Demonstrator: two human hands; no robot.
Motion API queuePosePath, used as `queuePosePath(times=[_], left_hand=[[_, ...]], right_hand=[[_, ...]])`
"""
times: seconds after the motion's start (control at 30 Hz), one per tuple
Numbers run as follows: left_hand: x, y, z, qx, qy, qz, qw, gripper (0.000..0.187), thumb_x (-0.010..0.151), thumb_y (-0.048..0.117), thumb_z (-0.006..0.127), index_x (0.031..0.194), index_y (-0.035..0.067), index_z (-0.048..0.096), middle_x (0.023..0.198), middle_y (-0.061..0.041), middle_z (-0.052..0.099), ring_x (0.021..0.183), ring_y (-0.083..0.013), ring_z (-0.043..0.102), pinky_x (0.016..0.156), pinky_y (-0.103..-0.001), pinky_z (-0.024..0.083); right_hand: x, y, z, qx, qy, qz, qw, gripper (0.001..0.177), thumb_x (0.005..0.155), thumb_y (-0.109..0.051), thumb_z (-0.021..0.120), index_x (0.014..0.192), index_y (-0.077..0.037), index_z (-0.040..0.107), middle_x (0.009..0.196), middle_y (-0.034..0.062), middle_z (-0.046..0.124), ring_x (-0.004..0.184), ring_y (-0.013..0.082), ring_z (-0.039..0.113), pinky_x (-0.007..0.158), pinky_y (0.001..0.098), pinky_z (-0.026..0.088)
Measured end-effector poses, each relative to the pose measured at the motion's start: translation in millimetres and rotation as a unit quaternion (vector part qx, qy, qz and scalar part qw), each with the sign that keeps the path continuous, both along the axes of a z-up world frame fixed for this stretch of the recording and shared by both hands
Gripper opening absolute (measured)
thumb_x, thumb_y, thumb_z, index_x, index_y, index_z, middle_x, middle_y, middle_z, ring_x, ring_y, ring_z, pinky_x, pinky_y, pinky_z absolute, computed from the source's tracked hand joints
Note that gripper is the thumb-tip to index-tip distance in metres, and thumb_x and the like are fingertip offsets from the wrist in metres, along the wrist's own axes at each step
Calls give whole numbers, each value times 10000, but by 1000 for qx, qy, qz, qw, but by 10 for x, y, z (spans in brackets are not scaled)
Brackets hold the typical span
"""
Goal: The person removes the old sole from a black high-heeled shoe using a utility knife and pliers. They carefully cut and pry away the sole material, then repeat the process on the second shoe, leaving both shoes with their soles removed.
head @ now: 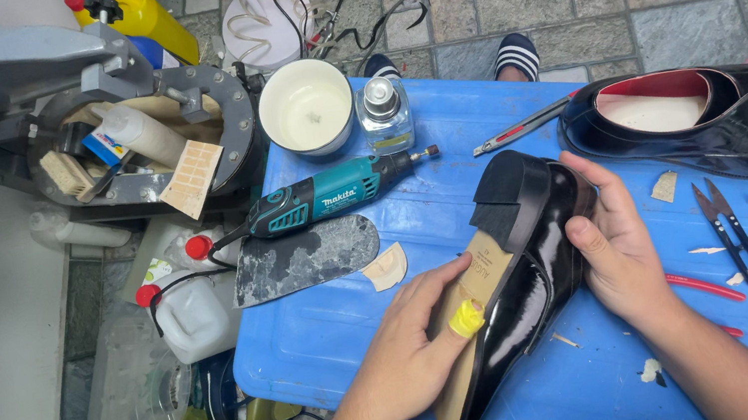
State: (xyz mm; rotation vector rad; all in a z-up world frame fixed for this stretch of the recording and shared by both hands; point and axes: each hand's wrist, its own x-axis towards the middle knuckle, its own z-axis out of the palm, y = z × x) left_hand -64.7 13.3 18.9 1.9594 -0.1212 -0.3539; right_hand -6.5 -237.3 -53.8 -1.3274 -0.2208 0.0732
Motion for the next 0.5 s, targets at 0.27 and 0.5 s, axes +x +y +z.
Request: queuePosePath(times=[0.27,0.5], left_hand=[[676,-56,-146,-80,-250,4,965,352,1063,284,515,1297,49,634,1461,-167,608,1406,-345,569,1206,-428,409],[1368,-543,-478,-369,-149,-174,901,700,1160,547,294,1115,-29,688,1259,-197,683,1213,-297,644,1149,-402,469]], right_hand=[[43,13,-13,16,18,19,1000,733,1006,-323,661,1594,-43,326,1490,105,486,1383,196,459,1191,355,325],[24,-8,-155,29,24,17,999,729,1002,-312,683,1572,-46,315,1470,125,495,1393,212,468,1178,373,358]])
